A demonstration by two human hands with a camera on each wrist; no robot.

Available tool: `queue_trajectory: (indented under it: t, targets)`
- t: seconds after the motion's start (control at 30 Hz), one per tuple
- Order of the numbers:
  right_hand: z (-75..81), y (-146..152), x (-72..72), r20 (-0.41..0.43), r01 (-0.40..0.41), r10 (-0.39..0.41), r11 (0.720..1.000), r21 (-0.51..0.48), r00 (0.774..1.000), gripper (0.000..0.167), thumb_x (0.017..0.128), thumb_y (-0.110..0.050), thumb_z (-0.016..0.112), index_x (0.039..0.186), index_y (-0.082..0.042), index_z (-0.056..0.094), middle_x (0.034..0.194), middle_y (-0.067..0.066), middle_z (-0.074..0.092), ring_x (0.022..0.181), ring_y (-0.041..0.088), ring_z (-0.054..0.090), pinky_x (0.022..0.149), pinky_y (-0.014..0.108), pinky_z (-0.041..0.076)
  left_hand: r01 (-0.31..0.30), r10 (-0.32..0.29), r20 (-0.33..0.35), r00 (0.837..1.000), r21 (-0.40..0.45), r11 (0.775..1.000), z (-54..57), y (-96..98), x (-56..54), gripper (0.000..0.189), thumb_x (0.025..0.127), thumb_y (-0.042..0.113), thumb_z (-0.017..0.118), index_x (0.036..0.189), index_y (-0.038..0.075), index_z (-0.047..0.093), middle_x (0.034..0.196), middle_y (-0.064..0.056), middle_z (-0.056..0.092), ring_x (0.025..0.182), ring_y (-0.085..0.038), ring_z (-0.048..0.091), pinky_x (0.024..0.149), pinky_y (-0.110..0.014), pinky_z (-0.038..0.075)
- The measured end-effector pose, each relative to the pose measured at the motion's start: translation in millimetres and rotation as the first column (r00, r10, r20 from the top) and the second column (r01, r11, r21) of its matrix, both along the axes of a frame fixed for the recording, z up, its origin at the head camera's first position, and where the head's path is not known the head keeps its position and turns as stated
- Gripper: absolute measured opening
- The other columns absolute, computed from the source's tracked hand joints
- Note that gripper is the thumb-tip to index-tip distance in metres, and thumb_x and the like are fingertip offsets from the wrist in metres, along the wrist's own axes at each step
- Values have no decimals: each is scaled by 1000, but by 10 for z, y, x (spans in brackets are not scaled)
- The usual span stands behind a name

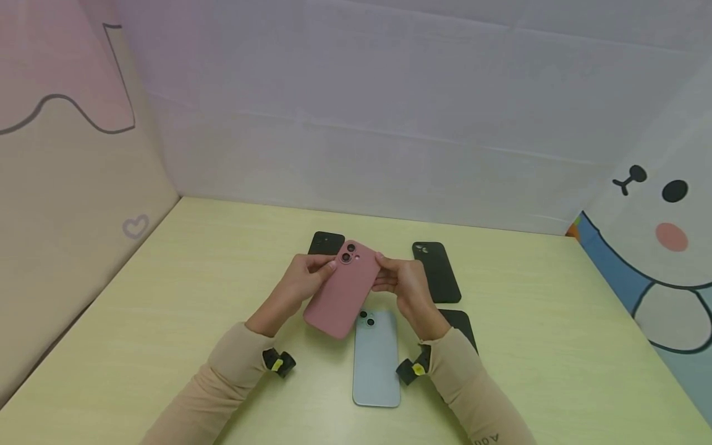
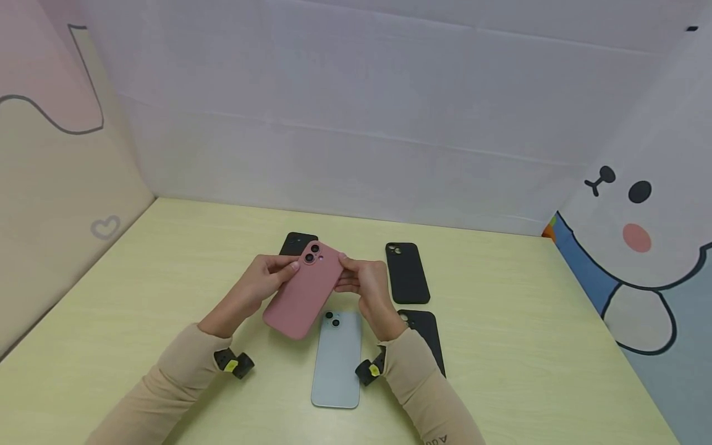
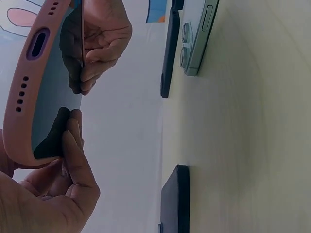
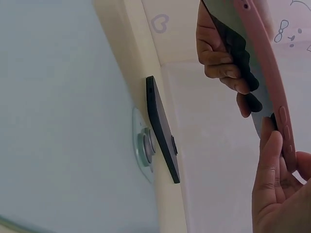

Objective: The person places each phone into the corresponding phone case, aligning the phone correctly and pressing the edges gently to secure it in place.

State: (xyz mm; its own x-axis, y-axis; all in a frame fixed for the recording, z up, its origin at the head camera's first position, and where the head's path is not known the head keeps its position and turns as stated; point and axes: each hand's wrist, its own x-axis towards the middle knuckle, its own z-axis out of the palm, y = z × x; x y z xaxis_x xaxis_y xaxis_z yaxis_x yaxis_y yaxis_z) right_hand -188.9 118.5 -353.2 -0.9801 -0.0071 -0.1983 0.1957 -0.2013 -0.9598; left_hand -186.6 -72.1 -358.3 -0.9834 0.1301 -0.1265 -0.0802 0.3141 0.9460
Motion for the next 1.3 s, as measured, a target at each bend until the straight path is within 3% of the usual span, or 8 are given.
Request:
queue_trajectory:
  t: [0.3, 0.53, 0.73, 0.93, 1.3]
  targets:
    - [28, -11, 5, -8, 4, -5, 999, -35, 1000, 17, 86, -10, 61, 71, -7, 69, 57, 3, 66, 48, 14, 62, 51, 29, 53, 11, -12, 32, 999, 28, 1000, 22, -23, -1, 34, 94, 18, 51, 124, 2, 55, 116, -15, 60, 100, -21, 55, 84, -30, 48]
    - [28, -22, 23, -31, 3, -2, 999, 33, 1000, 20, 88, -10, 57, 92, 8, 65, 62, 2, 66, 54, 15, 63, 60, 29, 54, 39, -40, 42, 998, 41, 998, 37, -59, -18, 36, 94, 23, 51, 125, 4, 54, 116, -14, 60, 101, -21, 57, 83, -31, 49]
    - [48, -10, 48, -45, 20, -17, 998, 62, 999, 26, 91, -10, 53, 103, 11, 61, 67, 2, 66, 61, 15, 65, 65, 30, 55, 117, -121, 73, 990, 54, 992, 55, -134, -40, 38, 95, 29, 49, 121, 1, 55, 110, -13, 60, 94, -19, 55, 77, -27, 48]
    - [89, 24, 42, -27, 57, -58, 997, -43, 998, 25, 92, -7, 49, 107, 13, 57, 68, 3, 66, 61, 13, 65, 67, 29, 55, 193, -193, 102, 976, 8, 981, 73, -232, -55, 39, 96, 28, 46, 121, -1, 53, 102, -13, 61, 86, -16, 59, 75, -30, 51]
    - [118, 52, 57, -29, -8, 3, 986, -167, 1000, 28, 95, -12, 47, 114, 8, 53, 78, 5, 66, 71, 16, 66, 75, 29, 54, 77, -83, 48, 995, 120, 990, 101, -235, -62, 39, 97, 25, 45, 122, -3, 54, 92, -10, 60, 71, -12, 59, 65, -26, 52]
